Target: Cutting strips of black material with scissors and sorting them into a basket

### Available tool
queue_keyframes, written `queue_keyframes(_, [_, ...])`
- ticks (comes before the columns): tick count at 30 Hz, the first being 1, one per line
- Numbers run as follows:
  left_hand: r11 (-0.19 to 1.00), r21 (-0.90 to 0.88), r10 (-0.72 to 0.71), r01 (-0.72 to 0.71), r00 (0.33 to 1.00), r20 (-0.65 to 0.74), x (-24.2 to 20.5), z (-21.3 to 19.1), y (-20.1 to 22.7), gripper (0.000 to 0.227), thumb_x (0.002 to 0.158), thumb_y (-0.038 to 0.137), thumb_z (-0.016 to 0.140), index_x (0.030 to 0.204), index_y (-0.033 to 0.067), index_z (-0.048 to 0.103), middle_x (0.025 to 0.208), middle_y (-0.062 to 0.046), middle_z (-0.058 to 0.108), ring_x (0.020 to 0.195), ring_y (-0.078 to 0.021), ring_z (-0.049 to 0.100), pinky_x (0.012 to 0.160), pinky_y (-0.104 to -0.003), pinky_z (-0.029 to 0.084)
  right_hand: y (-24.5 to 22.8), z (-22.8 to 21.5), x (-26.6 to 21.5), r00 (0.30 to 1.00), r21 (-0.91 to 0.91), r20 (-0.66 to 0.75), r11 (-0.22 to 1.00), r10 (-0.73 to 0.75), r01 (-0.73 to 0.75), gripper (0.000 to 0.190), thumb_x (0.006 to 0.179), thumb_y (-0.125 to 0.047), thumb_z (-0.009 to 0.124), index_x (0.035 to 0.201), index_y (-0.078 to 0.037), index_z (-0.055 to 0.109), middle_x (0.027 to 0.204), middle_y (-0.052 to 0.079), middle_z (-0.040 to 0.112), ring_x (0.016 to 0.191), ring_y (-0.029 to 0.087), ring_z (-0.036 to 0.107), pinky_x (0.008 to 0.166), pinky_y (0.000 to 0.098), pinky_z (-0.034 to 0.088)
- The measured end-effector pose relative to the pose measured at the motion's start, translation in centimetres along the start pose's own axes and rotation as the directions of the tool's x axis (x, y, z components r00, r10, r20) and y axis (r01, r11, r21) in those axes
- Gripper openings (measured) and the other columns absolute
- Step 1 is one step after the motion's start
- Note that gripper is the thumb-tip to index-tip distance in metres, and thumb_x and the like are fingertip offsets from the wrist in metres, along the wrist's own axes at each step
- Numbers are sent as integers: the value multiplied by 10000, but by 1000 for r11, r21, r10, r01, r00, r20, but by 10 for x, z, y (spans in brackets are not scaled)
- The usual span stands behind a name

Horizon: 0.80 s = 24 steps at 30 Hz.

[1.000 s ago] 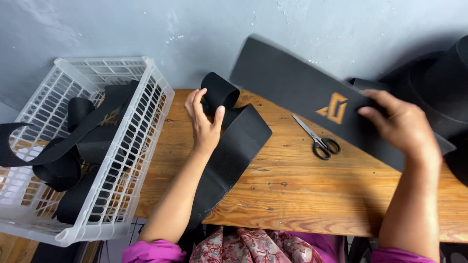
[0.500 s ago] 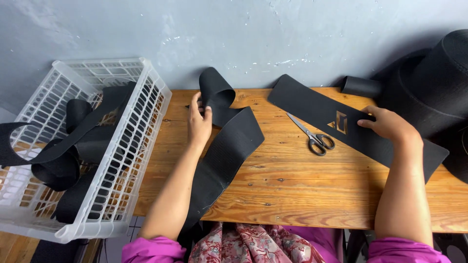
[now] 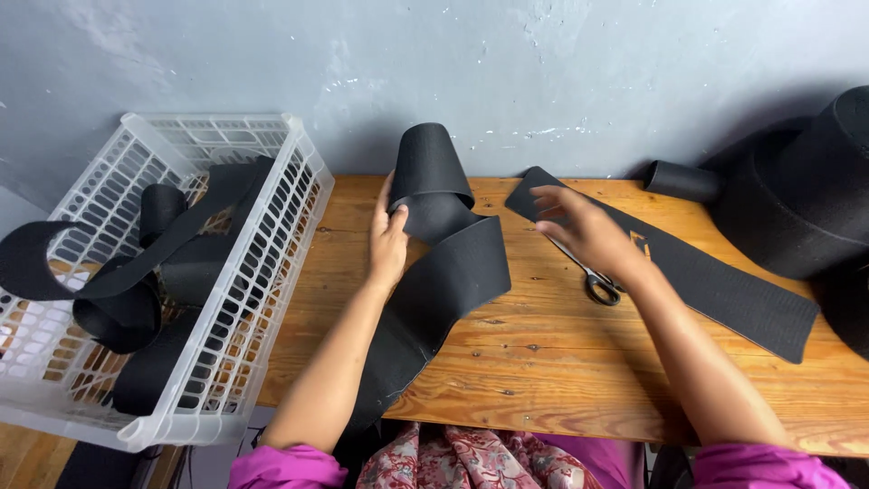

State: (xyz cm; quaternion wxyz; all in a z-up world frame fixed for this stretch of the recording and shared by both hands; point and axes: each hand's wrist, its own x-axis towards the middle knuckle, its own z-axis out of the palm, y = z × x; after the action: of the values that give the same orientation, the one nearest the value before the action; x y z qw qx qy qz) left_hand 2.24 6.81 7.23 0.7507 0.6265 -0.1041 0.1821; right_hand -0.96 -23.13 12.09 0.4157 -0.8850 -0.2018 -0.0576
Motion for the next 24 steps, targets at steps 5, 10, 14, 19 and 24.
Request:
queue_keyframes(5, [949,-291,-145,123,988,-55,8,-34,-76,527,999,26,563,1512,125,494,1471,-146,541,1340,-236,509,1160,-424,404,-8,30,22,957,463,180,839,227,-286,587,1054,-391,435,1558,-94,379,1379,327,572,1239,420,623,987,482,554])
queue_keyframes(10, [774,-521,-415,360,910,13,15,-53,-132,298,948,44,696,1231,136,681,1171,-155,739,1038,-291,744,952,-469,599,-34,59,24,881,760,328,458,342,-461,878,962,-729,283,1636,-166,251,1407,377,529,1243,422,617,987,513,556])
queue_keyframes(14, [703,-519,-508,487,854,112,0,-19,-122,213,909,52,747,1106,119,699,1092,-158,761,975,-302,760,881,-466,626,-103,48,15,845,824,339,303,413,-478,1061,845,-849,271,1651,-168,158,1672,245,177,1498,402,249,1169,564,259])
queue_keyframes(19, [699,-480,-496,530,843,207,-8,-10,-76,270,889,-7,753,1137,91,713,1114,-179,755,988,-310,757,880,-458,622,-47,43,25,889,952,178,153,423,-264,914,918,-694,488,1557,-47,387,1516,172,437,1379,279,519,1159,436,445])
queue_keyframes(24, [997,72,-32,-5,867,497,9,-17,-14,788,916,-122,435,1635,178,315,1679,-121,282,1510,-321,281,1236,-517,237,60,-3,29,924,994,-22,106,382,-21,647,845,-371,769,1377,-65,568,1331,164,623,1164,320,672,1043,523,545])
